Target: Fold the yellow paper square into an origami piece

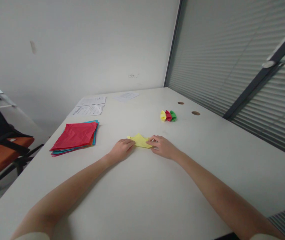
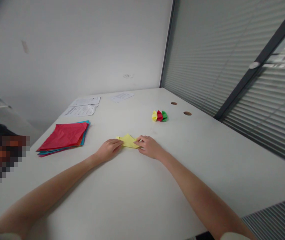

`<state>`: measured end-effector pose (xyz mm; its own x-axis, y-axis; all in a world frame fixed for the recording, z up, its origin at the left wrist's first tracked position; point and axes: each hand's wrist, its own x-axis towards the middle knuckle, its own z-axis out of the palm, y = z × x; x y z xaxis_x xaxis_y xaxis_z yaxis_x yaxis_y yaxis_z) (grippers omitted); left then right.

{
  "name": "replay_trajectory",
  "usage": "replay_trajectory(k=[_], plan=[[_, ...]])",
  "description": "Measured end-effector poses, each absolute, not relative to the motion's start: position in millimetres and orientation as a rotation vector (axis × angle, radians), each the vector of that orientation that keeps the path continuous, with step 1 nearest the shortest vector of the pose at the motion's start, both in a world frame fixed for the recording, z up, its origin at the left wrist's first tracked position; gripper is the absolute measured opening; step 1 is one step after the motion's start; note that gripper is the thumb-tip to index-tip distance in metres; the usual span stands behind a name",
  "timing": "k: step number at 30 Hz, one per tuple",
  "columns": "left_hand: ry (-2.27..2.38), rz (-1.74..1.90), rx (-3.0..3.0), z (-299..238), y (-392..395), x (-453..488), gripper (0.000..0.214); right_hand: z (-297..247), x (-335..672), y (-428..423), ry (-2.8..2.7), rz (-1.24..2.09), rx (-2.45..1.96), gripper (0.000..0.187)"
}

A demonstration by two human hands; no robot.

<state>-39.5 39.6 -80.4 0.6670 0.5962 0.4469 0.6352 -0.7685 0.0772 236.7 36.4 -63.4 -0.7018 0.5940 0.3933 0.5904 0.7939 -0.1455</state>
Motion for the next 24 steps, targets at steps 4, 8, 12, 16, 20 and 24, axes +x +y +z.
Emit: replay_trajectory(k=[4, 8, 12, 16, 20, 24], plan=[[-1.025, -0.748, -2.808, -79, 39, -41, 0.028, -71, 242, 44, -2.526, -0.075, -0.898, 0.022], [-1.052, -0.747, -2.778, -74, 38, -44, 0.038, -76, 249, 50, -2.431, -0.076, -0.921, 0.024], [-1.077, -0.752, -2.755, -72, 36, -44, 0.038, -79, 252, 52, -2.358, 0.006, -0.911, 0.025], [-1.073, -0.762, -2.735, -72, 36, -44, 0.043, -78, 250, 50, -2.273, 0.033, -0.956, 0.025], [-1.034, -0.788, -2.711, -76, 41, -48, 0.036, -77, 249, 49, -2.187, 0.122, -0.971, 0.025], [-1.001, -0.878, -2.723, -81, 44, -50, 0.026, -80, 248, 49, -2.217, 0.214, -0.900, 0.023]])
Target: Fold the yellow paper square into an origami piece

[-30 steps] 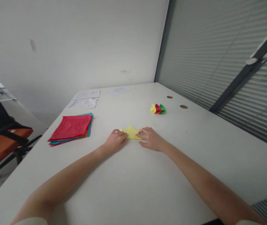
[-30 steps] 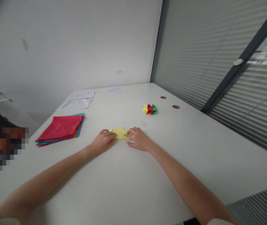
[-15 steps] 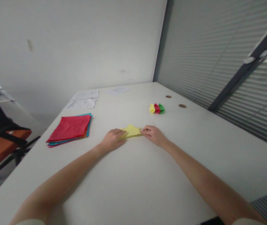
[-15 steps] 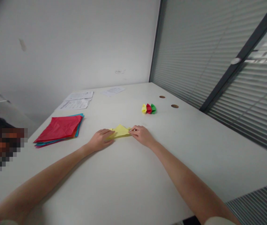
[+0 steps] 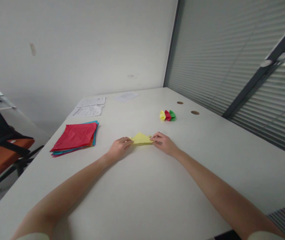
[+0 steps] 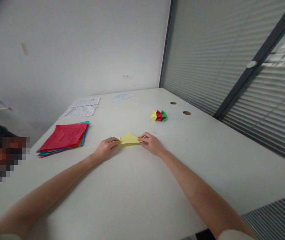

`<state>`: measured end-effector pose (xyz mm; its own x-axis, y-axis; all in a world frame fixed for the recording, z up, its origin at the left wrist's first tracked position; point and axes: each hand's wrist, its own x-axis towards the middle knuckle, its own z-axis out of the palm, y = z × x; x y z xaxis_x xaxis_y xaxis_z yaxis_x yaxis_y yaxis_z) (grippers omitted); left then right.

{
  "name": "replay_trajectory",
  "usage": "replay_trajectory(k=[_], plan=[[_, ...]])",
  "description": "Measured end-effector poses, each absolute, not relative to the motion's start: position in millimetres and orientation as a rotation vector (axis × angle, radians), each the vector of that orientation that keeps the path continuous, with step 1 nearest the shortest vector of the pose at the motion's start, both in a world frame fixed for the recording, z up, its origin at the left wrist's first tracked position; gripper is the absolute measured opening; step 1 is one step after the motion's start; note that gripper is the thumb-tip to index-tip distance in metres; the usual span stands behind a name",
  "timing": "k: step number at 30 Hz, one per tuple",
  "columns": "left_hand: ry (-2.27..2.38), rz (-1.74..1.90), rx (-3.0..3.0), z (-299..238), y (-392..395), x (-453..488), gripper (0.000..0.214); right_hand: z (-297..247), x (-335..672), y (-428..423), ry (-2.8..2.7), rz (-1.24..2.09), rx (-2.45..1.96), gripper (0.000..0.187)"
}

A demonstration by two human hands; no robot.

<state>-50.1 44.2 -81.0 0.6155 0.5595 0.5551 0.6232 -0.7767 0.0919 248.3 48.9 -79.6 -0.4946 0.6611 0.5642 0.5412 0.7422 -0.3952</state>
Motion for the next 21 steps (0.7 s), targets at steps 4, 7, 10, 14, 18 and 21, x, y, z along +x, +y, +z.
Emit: replay_trajectory(k=[4, 7, 10, 14, 18, 21], plan=[[-1.033, -0.828, -2.748, -83, 45, -50, 0.026, -80, 247, 49, -2.383, 0.108, -0.860, 0.020], [-1.020, -0.722, -2.764, -80, 45, -50, 0.023, -80, 248, 51, -2.467, 0.028, -0.869, 0.018], [-1.023, -0.625, -2.797, -75, 44, -49, 0.021, -81, 249, 52, -2.478, 0.061, -0.878, 0.018], [-1.045, -0.550, -2.785, -71, 41, -47, 0.021, -80, 247, 50, -2.453, 0.087, -0.898, 0.019], [-1.077, -0.535, -2.753, -74, 41, -47, 0.021, -79, 246, 49, -2.448, 0.082, -0.941, 0.021], [-1.104, -0.550, -2.749, -74, 42, -47, 0.022, -81, 247, 51, -2.409, 0.110, -0.963, 0.024]])
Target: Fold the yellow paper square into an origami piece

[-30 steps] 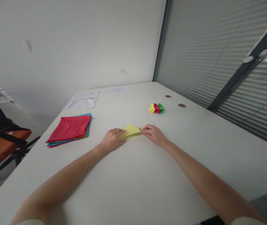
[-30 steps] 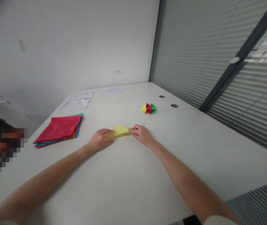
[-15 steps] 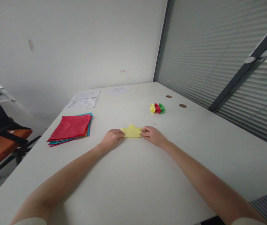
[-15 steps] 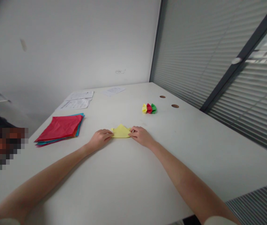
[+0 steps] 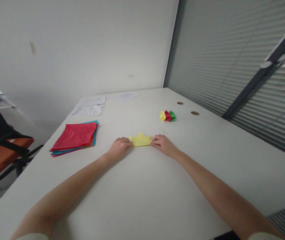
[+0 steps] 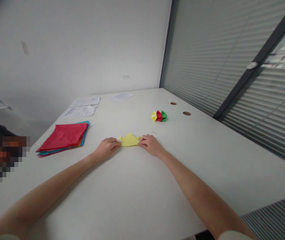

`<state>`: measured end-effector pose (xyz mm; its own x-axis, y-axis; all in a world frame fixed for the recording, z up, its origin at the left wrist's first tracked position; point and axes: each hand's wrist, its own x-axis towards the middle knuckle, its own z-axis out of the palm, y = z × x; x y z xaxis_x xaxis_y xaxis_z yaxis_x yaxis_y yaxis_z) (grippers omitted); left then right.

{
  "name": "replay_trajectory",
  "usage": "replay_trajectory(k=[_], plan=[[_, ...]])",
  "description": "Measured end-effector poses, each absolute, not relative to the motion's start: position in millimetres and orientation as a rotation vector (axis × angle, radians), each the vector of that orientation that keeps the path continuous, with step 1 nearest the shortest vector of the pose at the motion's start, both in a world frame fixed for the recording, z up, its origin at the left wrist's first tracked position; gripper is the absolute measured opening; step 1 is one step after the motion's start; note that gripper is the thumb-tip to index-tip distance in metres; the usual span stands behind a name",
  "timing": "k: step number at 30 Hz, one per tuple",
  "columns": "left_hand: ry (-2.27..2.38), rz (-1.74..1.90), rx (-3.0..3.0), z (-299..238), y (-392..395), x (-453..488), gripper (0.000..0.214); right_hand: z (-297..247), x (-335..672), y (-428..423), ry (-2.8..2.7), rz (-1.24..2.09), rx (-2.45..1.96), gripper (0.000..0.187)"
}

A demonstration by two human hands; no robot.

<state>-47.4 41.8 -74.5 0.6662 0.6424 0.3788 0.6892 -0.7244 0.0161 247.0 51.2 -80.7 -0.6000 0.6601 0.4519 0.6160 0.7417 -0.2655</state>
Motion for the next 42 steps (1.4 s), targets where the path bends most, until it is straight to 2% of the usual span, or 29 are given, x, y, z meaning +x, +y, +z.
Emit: replay_trajectory(k=[10, 15, 19, 30, 33, 37, 42], plan=[[-1.169, -0.689, -2.821, -76, 48, -50, 0.025, -81, 245, 47, -2.406, 0.090, -0.945, 0.020], [-1.086, -0.586, -2.823, -67, 41, -47, 0.021, -82, 244, 48, -2.405, 0.106, -0.952, 0.022], [-1.065, -0.574, -2.787, -64, 32, -43, 0.036, -82, 243, 49, -2.369, 0.147, -0.972, 0.023], [-0.932, -0.654, -2.733, -74, 39, -46, 0.027, -76, 235, 38, -2.193, 0.478, -0.877, 0.021], [-0.957, -0.648, -2.740, -74, 39, -46, 0.027, -78, 235, 40, -2.304, 0.314, -0.859, 0.024], [-0.960, -0.629, -2.761, -75, 40, -45, 0.025, -78, 238, 43, -2.453, 0.005, -0.897, 0.018], [-0.937, -0.570, -2.797, -68, 40, -44, 0.023, -77, 239, 44, -2.512, -0.039, -0.918, 0.018]])
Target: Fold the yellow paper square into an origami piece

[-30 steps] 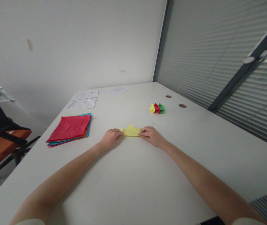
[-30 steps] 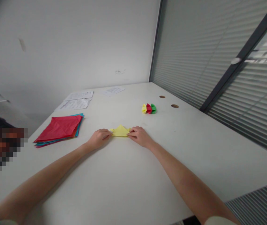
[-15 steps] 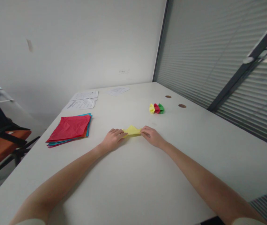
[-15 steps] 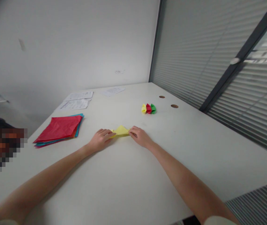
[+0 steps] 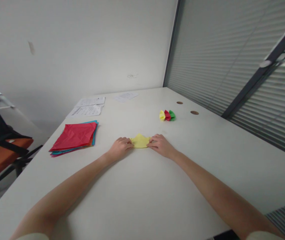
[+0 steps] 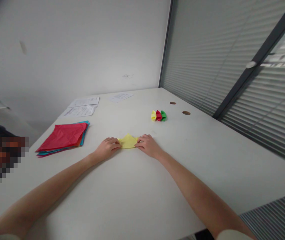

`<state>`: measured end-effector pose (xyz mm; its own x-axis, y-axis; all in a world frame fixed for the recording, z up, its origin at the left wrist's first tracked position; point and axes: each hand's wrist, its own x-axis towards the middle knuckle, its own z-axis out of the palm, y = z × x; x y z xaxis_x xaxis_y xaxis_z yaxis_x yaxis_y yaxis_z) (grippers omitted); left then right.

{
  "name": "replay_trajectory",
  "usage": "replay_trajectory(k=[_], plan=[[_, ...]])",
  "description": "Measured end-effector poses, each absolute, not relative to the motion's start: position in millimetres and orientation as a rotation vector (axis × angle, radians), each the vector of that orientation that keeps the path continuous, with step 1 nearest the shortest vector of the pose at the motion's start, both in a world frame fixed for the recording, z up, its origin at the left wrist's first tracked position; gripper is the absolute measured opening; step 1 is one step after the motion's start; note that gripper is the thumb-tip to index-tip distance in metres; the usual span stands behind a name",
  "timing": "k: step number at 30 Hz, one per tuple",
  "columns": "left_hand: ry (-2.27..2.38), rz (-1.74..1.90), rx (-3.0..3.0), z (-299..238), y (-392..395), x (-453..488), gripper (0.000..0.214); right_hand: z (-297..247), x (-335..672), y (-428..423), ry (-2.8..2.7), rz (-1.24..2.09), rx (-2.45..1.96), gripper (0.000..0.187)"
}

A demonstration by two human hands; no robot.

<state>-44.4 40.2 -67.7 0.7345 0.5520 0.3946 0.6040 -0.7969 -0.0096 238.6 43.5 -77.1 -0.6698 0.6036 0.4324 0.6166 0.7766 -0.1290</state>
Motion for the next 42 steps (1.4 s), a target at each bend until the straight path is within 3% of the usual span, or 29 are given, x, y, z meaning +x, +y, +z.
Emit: replay_trajectory(k=[7, 16, 26, 42], plan=[[-0.973, -0.609, -2.831, -69, 39, -43, 0.023, -78, 237, 43, -2.443, 0.120, -0.944, 0.026], [-1.517, -0.911, -2.954, -80, 46, -37, 0.022, -80, 234, 44, -2.374, 0.191, -1.090, 0.033], [-2.086, -1.017, -2.766, -78, 46, -30, 0.019, -80, 222, 48, -2.000, 0.472, -1.460, 0.016], [-2.212, -0.791, -2.651, -61, 39, -27, 0.017, -78, 221, 44, -1.984, 0.524, -1.563, 0.017]])
